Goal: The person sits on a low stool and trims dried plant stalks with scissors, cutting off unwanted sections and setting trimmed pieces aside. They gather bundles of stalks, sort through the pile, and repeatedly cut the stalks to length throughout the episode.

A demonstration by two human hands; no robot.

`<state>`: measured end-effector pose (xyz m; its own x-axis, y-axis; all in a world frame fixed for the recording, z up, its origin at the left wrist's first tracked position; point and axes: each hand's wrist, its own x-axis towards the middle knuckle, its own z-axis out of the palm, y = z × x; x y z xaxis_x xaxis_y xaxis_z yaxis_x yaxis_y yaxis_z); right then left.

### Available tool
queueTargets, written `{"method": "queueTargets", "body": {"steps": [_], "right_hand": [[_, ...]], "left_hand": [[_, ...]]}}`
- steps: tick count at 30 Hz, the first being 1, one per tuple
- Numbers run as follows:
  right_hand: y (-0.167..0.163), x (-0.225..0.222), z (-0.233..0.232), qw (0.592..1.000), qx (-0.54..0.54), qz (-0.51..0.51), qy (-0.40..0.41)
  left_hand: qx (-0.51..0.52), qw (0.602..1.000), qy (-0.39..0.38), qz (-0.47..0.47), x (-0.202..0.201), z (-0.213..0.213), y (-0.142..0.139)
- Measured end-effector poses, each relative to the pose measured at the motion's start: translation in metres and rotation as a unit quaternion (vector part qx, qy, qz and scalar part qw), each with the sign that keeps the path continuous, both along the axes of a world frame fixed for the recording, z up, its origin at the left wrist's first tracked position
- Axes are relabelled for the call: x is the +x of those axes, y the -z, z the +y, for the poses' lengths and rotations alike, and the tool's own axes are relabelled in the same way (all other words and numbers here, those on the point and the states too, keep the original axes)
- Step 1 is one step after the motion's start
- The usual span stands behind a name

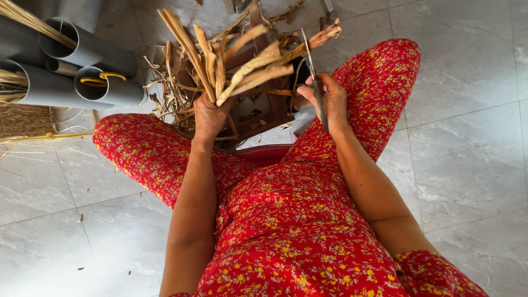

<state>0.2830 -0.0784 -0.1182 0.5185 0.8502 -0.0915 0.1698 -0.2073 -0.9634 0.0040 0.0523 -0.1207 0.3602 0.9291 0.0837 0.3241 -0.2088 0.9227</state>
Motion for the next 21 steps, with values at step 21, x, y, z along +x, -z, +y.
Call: {"method": "queueTargets", "body": {"steps": [21], "right_hand": [[-0.024,-0.004,-0.001,0.986,-0.035,0.161,0.03]], "left_hand": [[-0.125,0.984,-0.127,0.007,0.016,0.028,0.005]]}}
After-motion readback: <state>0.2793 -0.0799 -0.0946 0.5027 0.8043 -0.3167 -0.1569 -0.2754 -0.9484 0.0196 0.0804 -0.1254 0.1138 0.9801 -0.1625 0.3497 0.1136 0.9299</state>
